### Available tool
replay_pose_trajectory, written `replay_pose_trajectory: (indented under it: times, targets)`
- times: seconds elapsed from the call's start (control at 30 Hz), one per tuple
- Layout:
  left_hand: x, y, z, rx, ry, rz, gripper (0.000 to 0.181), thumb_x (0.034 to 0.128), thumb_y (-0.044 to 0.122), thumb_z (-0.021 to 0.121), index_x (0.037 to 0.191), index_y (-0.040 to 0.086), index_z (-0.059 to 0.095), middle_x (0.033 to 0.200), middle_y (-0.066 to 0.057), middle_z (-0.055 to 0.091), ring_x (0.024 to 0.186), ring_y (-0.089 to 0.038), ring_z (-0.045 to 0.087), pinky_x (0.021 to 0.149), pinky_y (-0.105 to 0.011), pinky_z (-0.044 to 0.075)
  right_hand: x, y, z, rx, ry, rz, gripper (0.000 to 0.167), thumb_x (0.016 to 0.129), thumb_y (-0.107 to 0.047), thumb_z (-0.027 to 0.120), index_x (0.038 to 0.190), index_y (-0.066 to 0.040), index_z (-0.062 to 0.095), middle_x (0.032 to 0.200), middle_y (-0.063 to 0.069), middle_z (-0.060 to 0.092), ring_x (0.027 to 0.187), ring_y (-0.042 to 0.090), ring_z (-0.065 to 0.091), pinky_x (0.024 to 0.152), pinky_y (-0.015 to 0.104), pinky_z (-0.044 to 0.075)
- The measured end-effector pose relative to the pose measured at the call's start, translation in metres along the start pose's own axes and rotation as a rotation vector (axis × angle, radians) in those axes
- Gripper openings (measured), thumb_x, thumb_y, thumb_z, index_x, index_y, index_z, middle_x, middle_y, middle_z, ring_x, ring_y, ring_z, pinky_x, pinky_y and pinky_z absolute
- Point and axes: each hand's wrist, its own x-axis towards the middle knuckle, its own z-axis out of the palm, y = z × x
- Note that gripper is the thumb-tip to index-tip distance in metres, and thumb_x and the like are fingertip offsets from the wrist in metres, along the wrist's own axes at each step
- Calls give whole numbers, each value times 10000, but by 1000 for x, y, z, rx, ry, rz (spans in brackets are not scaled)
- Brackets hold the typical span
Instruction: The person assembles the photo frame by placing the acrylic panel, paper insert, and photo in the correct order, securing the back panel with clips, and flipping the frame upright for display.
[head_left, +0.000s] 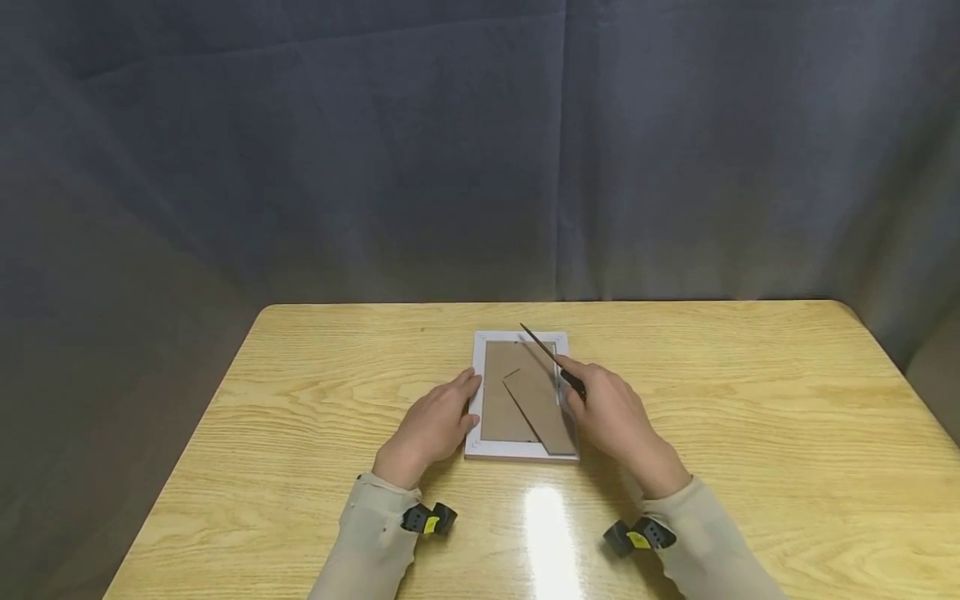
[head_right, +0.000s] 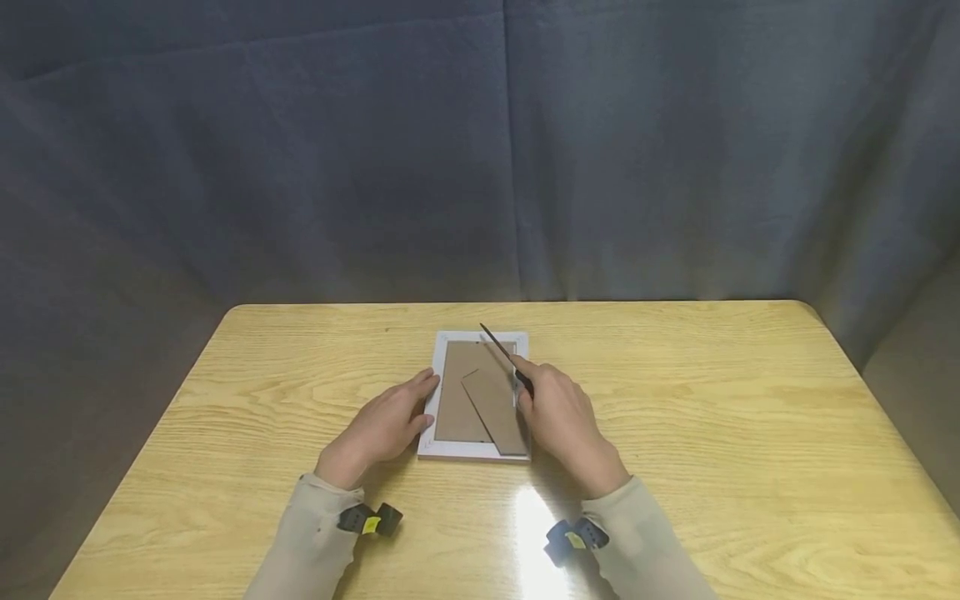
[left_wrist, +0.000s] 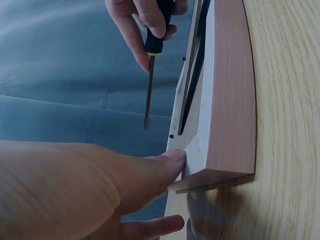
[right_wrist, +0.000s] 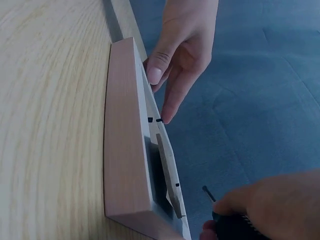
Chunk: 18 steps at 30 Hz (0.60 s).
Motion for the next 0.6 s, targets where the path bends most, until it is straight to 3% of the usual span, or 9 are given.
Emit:
replay_pose_trajectory:
  times: [0.13, 0.6]
  targets:
    - [0, 0, 0, 12, -2, 5, 556, 1004, 170, 628, 1517, 46, 451, 1637, -122, 360, 1458, -337, 445, 1180, -491, 392, 0, -2, 0, -20, 3, 12, 478, 964, -102, 579, 1441, -145, 582, 956, 143, 688, 577, 171, 471, 451, 279, 348]
    - [-1, 0, 0, 21, 4, -12, 558, 991, 166, 647, 1506, 48, 469, 1634, -116, 368, 1454, -326, 453, 1165, -492, 409, 2, -4, 11, -80, -36, 10, 445, 960, -97, 560, 1396, -151, 628, 849, 100, 650, 594, 168, 470, 457, 283, 377]
